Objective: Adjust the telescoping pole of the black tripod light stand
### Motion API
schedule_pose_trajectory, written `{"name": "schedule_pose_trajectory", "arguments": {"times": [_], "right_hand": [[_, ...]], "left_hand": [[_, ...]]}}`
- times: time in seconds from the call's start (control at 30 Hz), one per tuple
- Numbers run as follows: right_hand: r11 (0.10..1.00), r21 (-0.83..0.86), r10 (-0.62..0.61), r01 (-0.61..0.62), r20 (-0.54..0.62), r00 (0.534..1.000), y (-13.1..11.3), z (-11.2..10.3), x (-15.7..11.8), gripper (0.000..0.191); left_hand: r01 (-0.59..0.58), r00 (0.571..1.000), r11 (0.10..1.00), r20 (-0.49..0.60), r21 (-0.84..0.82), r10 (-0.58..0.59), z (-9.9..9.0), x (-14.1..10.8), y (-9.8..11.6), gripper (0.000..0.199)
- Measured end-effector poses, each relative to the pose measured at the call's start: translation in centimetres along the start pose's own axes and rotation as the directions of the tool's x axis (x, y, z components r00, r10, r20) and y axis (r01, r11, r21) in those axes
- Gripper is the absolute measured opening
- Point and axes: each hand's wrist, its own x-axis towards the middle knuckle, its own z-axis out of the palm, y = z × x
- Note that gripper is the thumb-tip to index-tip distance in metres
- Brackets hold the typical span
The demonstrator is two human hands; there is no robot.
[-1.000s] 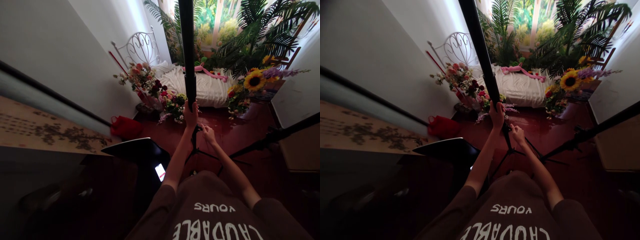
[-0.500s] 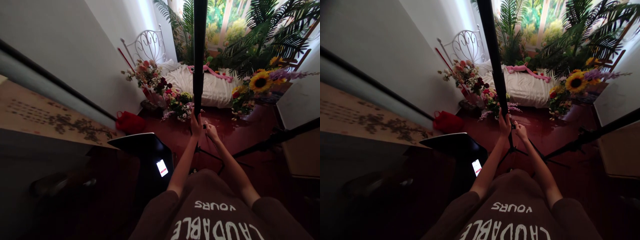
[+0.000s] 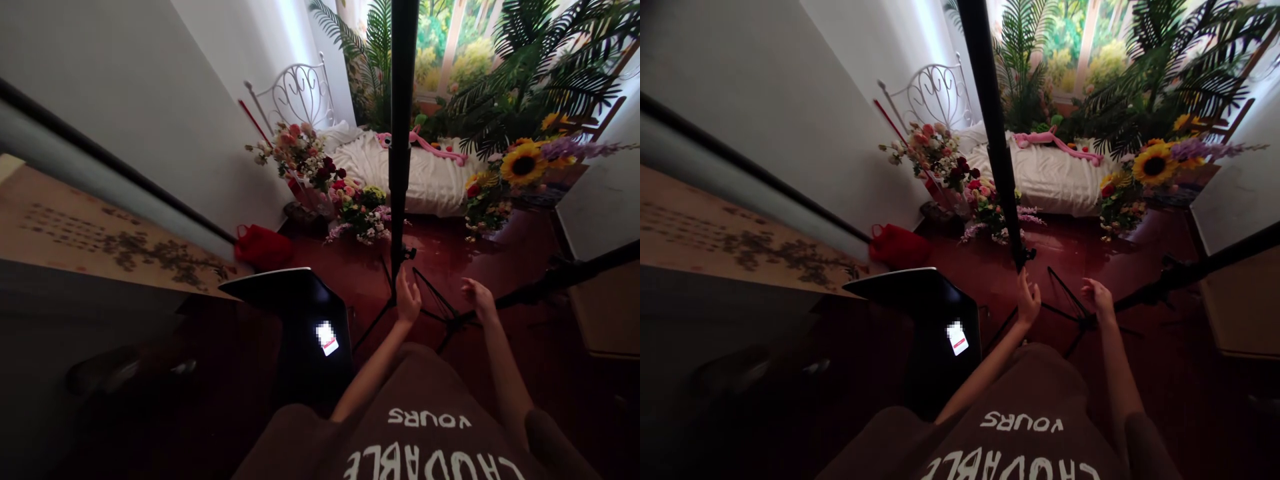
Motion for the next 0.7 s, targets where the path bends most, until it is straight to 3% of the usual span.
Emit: {"name": "schedule_pose_trajectory", "arguments": {"times": [0.07, 0.17, 0.3, 0.4, 0.47, 0.6, 0.7], "right_hand": [[0.978, 0.175, 0.151, -0.113, -0.227, 0.962, 1.4, -3.4, -0.6, 0.027], [0.938, 0.329, 0.253, -0.11, -0.43, 0.867, 2.8, -7.4, -1.9, 0.026], [0.934, 0.352, 0.181, 0.055, -0.603, 0.777, 3.0, -10.7, -3.6, 0.019], [0.936, 0.321, 0.099, 0.142, -0.63, 0.77, 2.0, -12.4, -4.0, 0.031], [0.95, 0.27, 0.05, 0.155, -0.625, 0.779, 1.2, -13.4, -3.9, 0.043], [0.979, 0.163, 0.005, 0.123, -0.623, 0.783, -0.2, -15.2, -3.1, 0.056], [0.991, 0.129, 0.056, 0.029, -0.61, 0.791, -0.6, -16.1, -2.5, 0.049]], "left_hand": [[-0.005, 0.996, 1.0, 0.092, 0.006, 0.004, 1.4, -2.0, -1.2, 0.06], [-0.053, 0.976, 0.999, 0.21, 0.005, 0.05, 3.3, -2.5, -1.9, 0.054], [-0.082, 0.943, 0.992, 0.315, -0.094, 0.108, 5.9, 0.2, 0.1, 0.043], [-0.101, 0.889, 0.972, 0.42, -0.213, 0.184, 9.0, 2.4, 3.6, 0.039], [-0.134, 0.805, 0.943, 0.522, -0.304, 0.283, 11.7, 3.2, 6.6, 0.038], [-0.178, 0.571, 0.885, 0.687, -0.431, 0.45, 18.0, 2.9, 11.9, 0.042], [-0.156, 0.47, 0.885, 0.755, -0.44, 0.458, 21.8, 1.5, 14.0, 0.045]]}}
